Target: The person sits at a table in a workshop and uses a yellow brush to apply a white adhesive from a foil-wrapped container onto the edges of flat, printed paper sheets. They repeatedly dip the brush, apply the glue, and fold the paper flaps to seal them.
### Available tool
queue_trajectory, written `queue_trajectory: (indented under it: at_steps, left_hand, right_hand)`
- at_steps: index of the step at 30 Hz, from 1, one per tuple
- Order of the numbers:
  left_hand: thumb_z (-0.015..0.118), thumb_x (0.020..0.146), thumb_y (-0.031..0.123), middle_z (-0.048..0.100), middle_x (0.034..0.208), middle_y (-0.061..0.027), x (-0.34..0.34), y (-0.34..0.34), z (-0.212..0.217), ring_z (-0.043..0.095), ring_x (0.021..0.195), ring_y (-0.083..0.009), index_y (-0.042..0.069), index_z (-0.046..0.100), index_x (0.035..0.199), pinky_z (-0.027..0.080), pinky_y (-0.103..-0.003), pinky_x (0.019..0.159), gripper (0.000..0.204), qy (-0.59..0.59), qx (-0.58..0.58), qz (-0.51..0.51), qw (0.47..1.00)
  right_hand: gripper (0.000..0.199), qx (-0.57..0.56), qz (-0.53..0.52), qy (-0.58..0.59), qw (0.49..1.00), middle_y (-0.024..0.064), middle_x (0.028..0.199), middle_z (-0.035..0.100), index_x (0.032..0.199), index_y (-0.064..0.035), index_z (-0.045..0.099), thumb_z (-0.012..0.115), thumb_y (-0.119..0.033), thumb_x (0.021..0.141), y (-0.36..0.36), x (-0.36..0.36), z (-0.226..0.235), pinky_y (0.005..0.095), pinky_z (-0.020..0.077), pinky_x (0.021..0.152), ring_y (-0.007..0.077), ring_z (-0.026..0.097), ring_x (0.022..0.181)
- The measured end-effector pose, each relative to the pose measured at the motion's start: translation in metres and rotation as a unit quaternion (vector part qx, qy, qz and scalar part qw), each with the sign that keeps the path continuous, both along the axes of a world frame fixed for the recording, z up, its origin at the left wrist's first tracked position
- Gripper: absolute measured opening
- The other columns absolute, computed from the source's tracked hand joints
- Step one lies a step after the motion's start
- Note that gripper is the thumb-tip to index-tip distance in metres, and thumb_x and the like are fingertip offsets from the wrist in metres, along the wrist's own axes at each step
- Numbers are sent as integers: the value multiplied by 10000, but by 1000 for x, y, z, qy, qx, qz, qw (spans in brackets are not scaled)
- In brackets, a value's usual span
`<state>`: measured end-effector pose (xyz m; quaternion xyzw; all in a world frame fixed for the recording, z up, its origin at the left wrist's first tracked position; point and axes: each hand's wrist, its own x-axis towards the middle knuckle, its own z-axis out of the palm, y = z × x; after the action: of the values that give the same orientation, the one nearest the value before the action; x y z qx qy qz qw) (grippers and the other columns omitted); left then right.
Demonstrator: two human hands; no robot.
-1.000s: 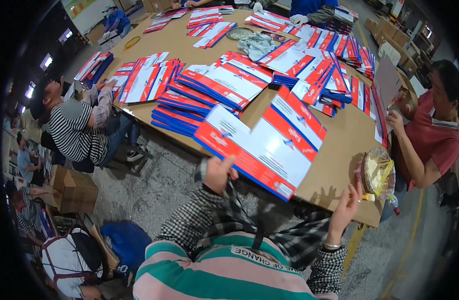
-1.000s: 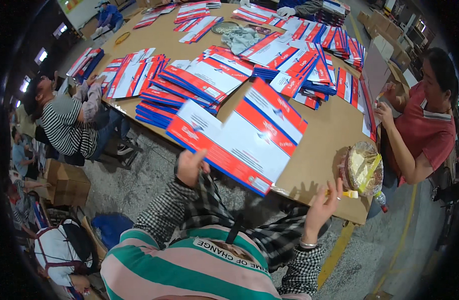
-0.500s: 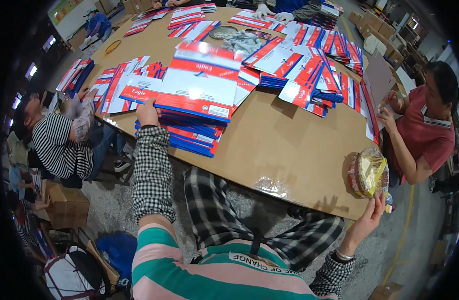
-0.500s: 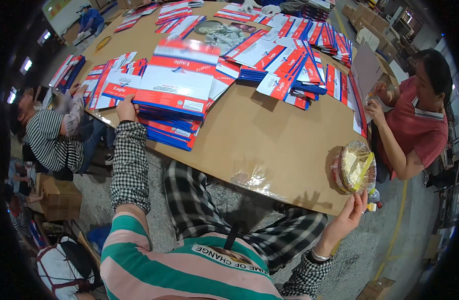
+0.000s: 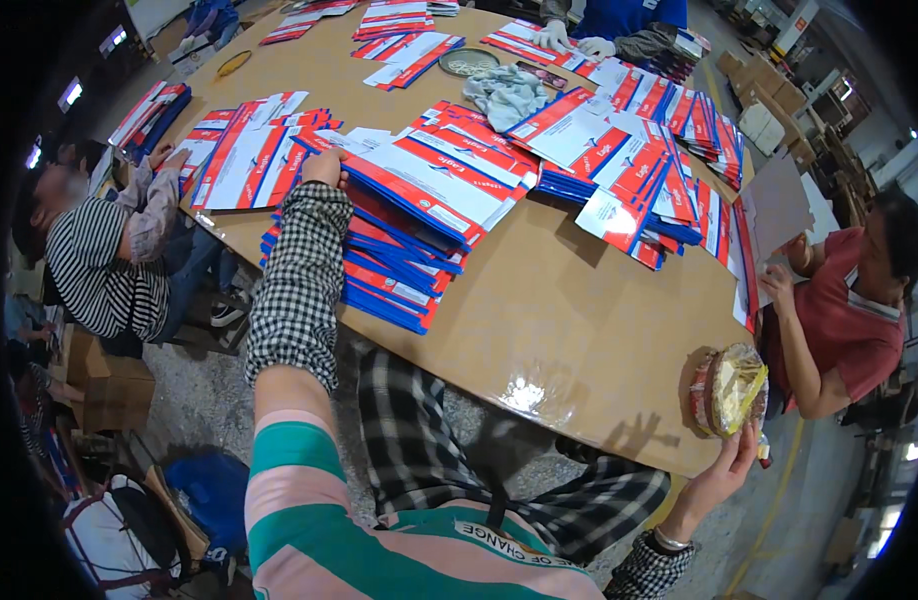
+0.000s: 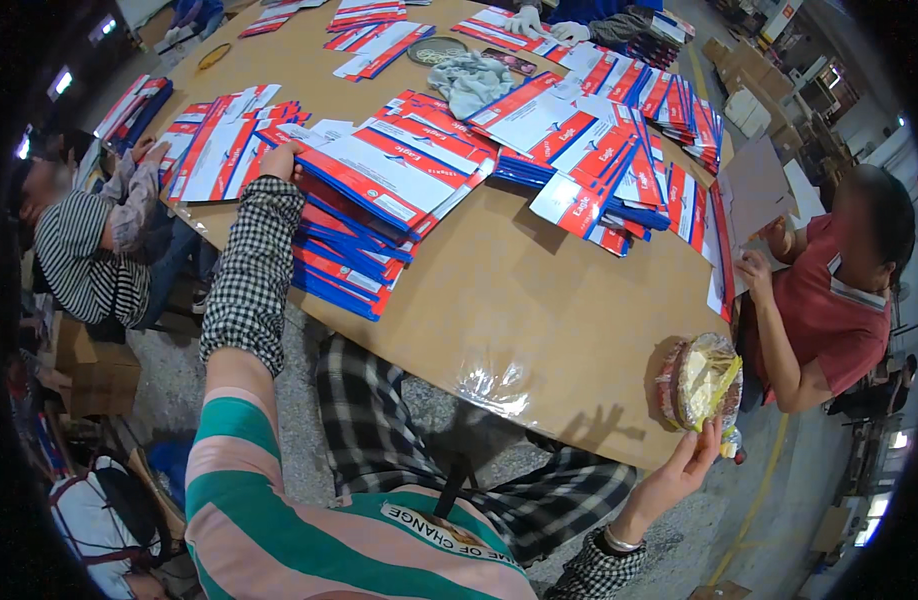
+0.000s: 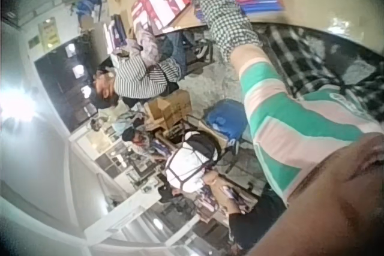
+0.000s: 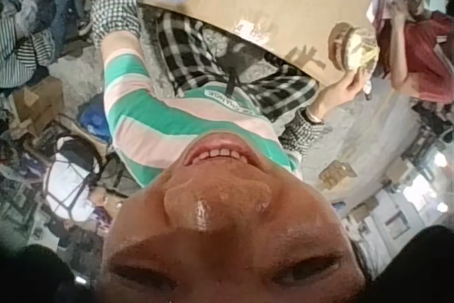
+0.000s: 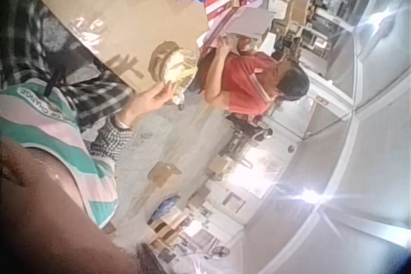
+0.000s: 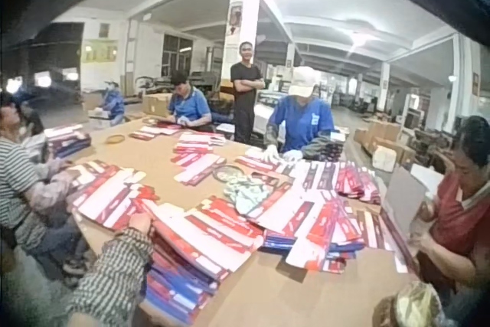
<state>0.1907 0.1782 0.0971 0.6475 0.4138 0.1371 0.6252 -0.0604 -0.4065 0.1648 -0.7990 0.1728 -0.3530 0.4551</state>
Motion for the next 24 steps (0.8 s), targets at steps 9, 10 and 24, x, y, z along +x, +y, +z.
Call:
queue_trajectory:
  at_steps: [9,10,24]
  left_hand:
    - [490,878,178,653,906,-134,55,-5,-40,629,739,-175,42,622,1072,492,-312,677,271,157,191,-177,953]
    - [479,894,190,655,1018,-139,59,0,-47,650,879,-200,64,615,1117,504,-325,772,290,194,295,-223,909]
    - [495,858,204,395,1388,-49,31,-43,-41,311,1304,-254,173,538,1241,170,-578,1072,387,251,520,-277,768]
  right_hand:
    - [297,8,25,7,1000,141,1358,418,1194,53,482,453,-90,935,9,13,10,347,303,1037,219,411,1228]
    - [298,7,30,3,1000,142,1358,418,1195,53,481,452,-89,935,9,14,11,347,303,1038,219,410,1230]
    - [299,11,25,9,1000,138,1346,432,1196,54,481,458,-95,938,13,8,8,349,303,1037,221,407,1230]
